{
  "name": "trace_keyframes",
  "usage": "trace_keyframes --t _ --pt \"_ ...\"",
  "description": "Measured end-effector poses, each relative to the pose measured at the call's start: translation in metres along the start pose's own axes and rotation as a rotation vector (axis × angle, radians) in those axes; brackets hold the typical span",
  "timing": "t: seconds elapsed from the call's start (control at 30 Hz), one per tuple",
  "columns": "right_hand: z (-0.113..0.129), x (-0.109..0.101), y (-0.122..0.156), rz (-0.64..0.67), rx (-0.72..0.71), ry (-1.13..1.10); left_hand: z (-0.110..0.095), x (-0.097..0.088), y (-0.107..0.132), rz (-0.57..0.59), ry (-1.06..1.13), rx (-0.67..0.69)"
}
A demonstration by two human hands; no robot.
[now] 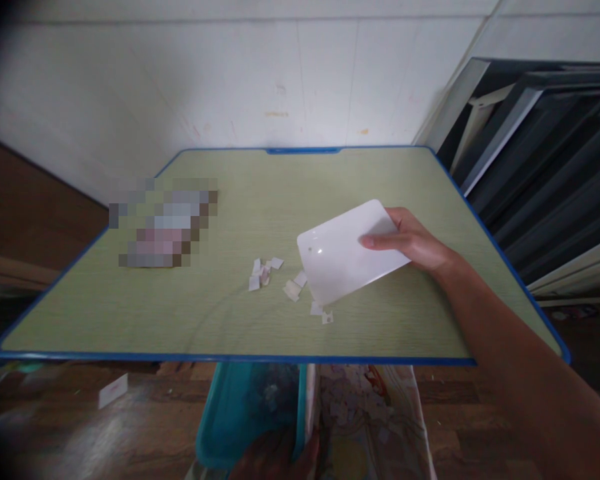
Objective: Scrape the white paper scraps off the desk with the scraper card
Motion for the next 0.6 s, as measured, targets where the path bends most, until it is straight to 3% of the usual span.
trace_keyframes --t 0.17,0.33,0.6 --pt "0.0016 -0.0019 0.0015 -0.027 -0.003 -0.024 -0.0023 0.0026 0.0027 0.036 0.008 -0.002" --pt "0.0016 -0.0046 0.0029 0.067 0.031 0.037 -0.0018 0.0038 0.0043 0.020 0.004 -0.002" --pt "0.0015 -0.0075 0.0049 0.095 0.039 0.041 0.0016 0.0018 0.0019 0.019 0.012 -0.005"
Point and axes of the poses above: each hand's wrist, its own y-axis away from the middle knuckle, its own x-axis out of the palm, z = x × y, the point moved 1 cm from there along -y, towards the middle knuckle, and after that the axes turned 7 degrees about x, right-handed, at the moved point
